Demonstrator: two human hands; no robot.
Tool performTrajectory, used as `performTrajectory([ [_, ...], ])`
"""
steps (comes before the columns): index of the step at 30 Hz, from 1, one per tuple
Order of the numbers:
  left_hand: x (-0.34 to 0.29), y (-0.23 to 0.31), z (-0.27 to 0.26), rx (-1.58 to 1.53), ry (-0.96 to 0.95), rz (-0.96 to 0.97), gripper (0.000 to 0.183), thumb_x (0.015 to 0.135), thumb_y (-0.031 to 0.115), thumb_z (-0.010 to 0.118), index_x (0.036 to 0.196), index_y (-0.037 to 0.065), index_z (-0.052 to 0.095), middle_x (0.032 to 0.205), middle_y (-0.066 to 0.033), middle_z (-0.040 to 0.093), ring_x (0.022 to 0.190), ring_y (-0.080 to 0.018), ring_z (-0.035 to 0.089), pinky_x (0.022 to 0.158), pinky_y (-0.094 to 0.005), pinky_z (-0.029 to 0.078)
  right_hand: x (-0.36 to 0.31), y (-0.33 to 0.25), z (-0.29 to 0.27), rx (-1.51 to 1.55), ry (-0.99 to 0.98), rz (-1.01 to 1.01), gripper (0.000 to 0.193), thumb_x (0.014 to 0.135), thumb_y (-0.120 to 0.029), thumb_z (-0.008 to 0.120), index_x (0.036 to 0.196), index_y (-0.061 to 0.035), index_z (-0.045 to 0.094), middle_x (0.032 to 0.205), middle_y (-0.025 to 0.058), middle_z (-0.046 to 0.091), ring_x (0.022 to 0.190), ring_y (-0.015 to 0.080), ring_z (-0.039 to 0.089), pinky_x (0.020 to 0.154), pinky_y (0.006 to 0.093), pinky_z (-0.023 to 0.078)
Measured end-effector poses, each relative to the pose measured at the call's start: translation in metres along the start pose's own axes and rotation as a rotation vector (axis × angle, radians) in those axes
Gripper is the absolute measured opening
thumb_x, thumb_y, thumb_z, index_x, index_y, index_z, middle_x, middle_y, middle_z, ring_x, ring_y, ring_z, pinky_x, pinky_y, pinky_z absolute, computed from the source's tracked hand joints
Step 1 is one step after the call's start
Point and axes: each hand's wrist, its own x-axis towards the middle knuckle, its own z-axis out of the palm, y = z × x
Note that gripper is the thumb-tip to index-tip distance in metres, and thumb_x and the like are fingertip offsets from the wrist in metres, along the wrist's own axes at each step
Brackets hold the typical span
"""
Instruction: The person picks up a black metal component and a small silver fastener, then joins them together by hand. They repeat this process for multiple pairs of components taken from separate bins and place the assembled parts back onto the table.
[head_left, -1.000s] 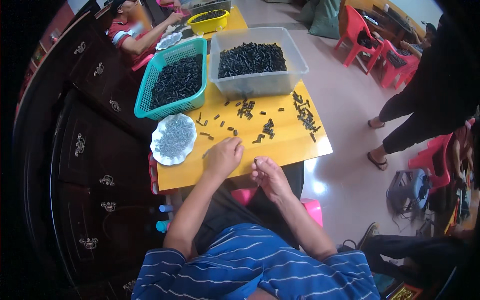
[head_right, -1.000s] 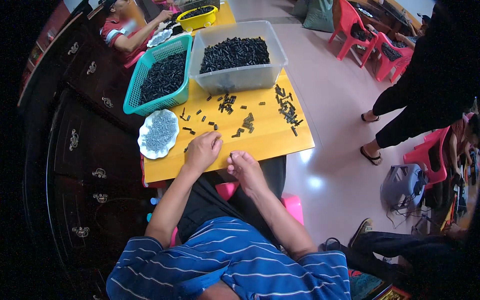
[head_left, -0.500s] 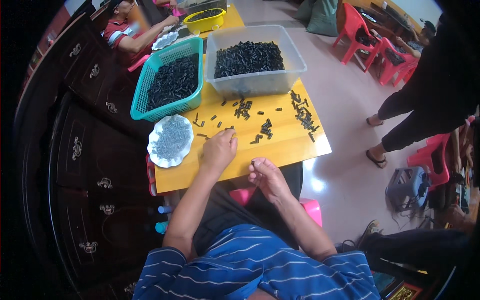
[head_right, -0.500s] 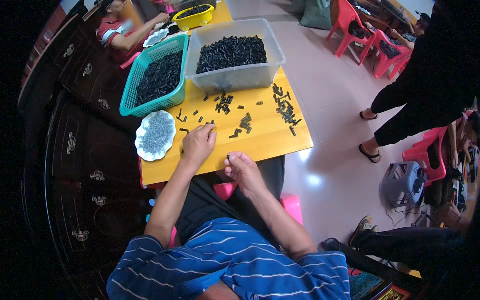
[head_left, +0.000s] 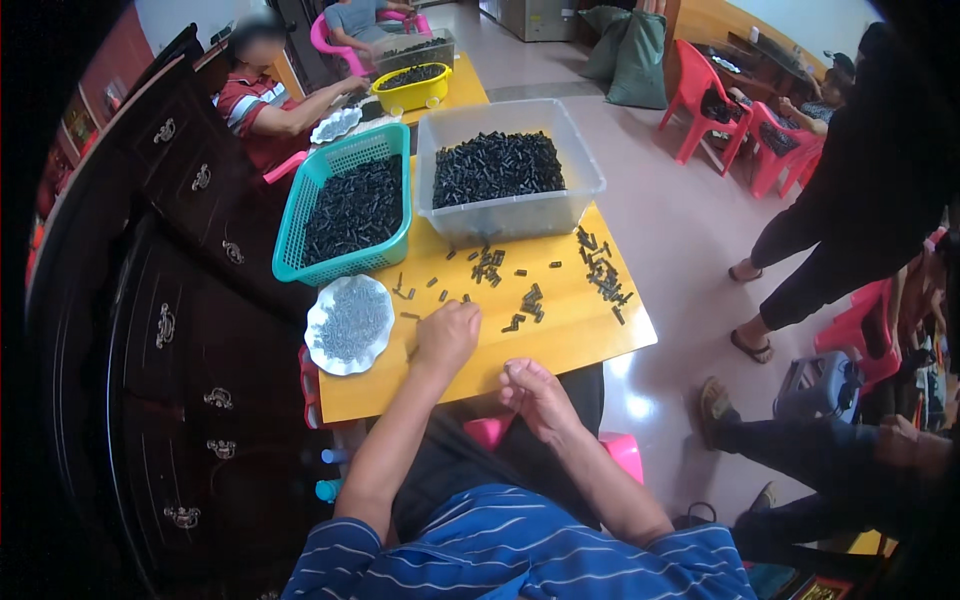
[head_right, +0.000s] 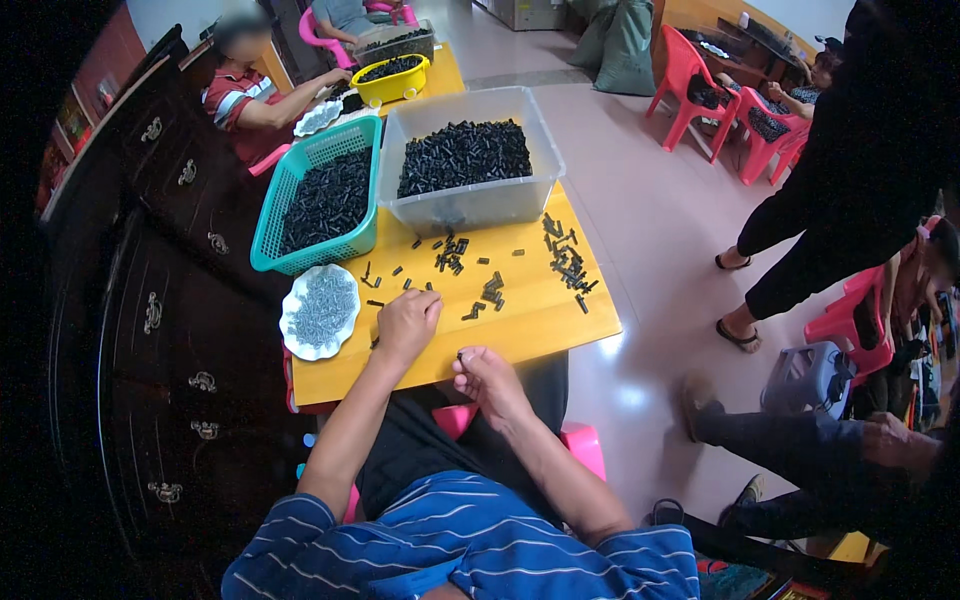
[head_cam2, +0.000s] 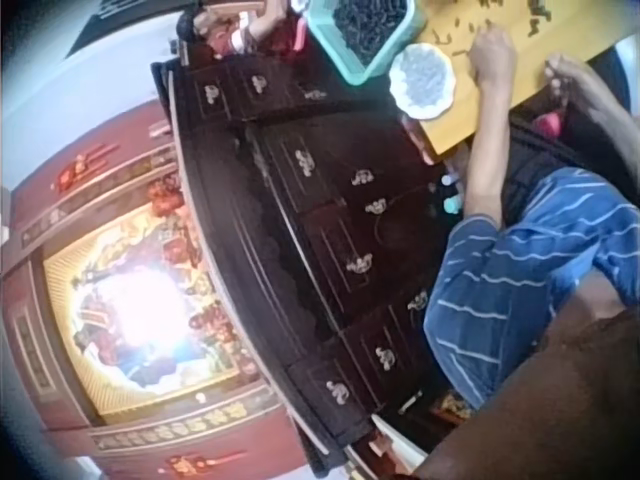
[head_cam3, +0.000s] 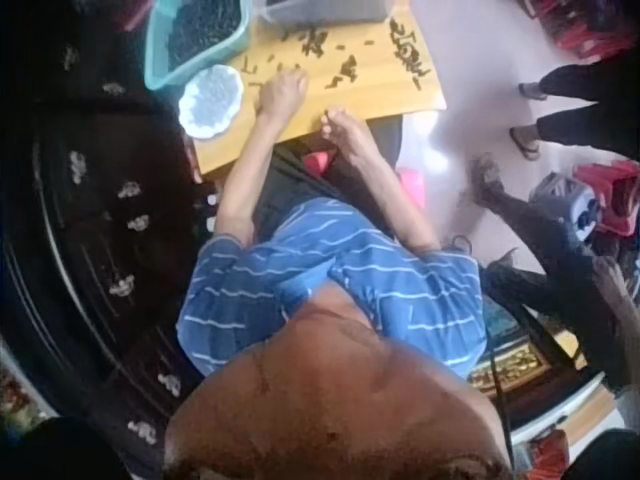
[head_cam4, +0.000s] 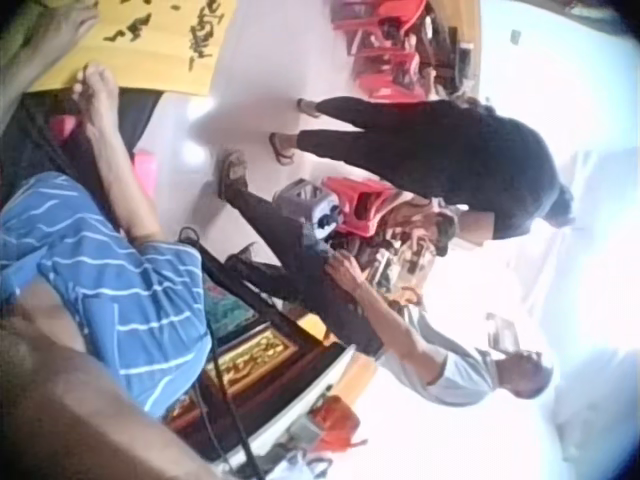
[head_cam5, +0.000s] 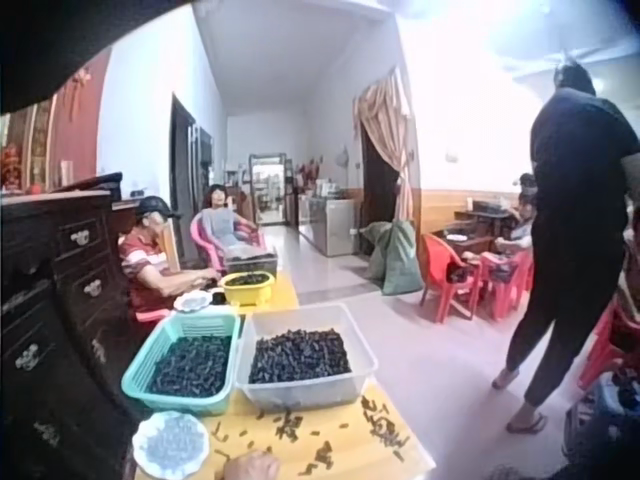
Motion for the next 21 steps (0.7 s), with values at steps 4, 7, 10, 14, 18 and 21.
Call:
performTrajectory([
  [4, 0.000, -0.001, 0.001, -0.008, -0.010, 0.013, 0.009, 0.084, 0.020, 0.069, 0.088, 0.013, 0.073, 0.077, -0.0100, 0.067, 0.072, -0.0322, 0.067, 0.064, -0.0436, 0.053, 0.003, 0.001, -0.002, 0.008, -0.006, 0.003, 0.013, 0.094, -0.020, 0.068, 0.102, -0.0117, 0.064, 0.088, 0.0002, 0.066, 0.073, 0.0112, 0.063, 0.074, 0.0273, 0.054],
  [7, 0.002, -0.002, 0.004, -0.010, -0.005, 0.021, 0.008, 0.084, 0.020, 0.069, 0.087, 0.013, 0.073, 0.077, -0.0097, 0.066, 0.072, -0.0320, 0.066, 0.063, -0.0436, 0.053, 0.003, 0.001, -0.001, 0.014, -0.004, 0.007, 0.012, 0.094, -0.020, 0.068, 0.102, -0.0118, 0.064, 0.088, 0.0003, 0.066, 0.073, 0.0113, 0.064, 0.074, 0.0275, 0.054],
  [10, 0.002, -0.002, 0.005, -0.022, -0.010, 0.037, 0.008, 0.085, 0.019, 0.068, 0.084, 0.011, 0.069, 0.077, -0.0104, 0.064, 0.072, -0.0331, 0.066, 0.063, -0.0448, 0.053, 0.003, 0.001, -0.003, 0.015, -0.010, -0.001, 0.012, 0.094, -0.020, 0.068, 0.102, -0.0121, 0.064, 0.088, 0.0002, 0.066, 0.073, 0.0113, 0.064, 0.074, 0.0274, 0.054],
  [14, 0.002, -0.003, 0.007, -0.023, 0.021, 0.054, 0.008, 0.086, 0.016, 0.066, 0.085, 0.008, 0.068, 0.078, -0.0109, 0.065, 0.072, -0.0332, 0.066, 0.063, -0.0451, 0.053, 0.001, 0.000, 0.000, 0.016, -0.007, 0.003, 0.012, 0.094, -0.020, 0.068, 0.102, -0.0120, 0.064, 0.088, 0.0004, 0.066, 0.074, 0.0113, 0.064, 0.074, 0.0274, 0.054],
  [18, -0.003, -0.001, 0.000, -0.044, -0.045, 0.021, 0.010, 0.088, 0.016, 0.063, 0.086, 0.006, 0.063, 0.084, -0.0132, 0.066, 0.076, -0.0364, 0.066, 0.066, -0.0474, 0.053, 0.000, 0.000, 0.002, -0.035, -0.022, -0.003, 0.014, 0.097, -0.023, 0.063, 0.105, -0.0122, 0.060, 0.092, -0.0010, 0.064, 0.075, 0.0082, 0.061, 0.074, 0.0233, 0.051],
  [21, -0.012, 0.009, -0.018, -0.196, -0.113, 0.020, 0.011, 0.089, 0.016, 0.062, 0.086, 0.006, 0.063, 0.085, -0.0139, 0.066, 0.077, -0.0368, 0.066, 0.068, -0.0470, 0.052, -0.001, 0.000, 0.002, -0.056, -0.012, -0.017, 0.014, 0.098, -0.022, 0.063, 0.105, -0.0114, 0.061, 0.092, -0.0007, 0.064, 0.077, 0.0080, 0.061, 0.075, 0.0230, 0.051],
])
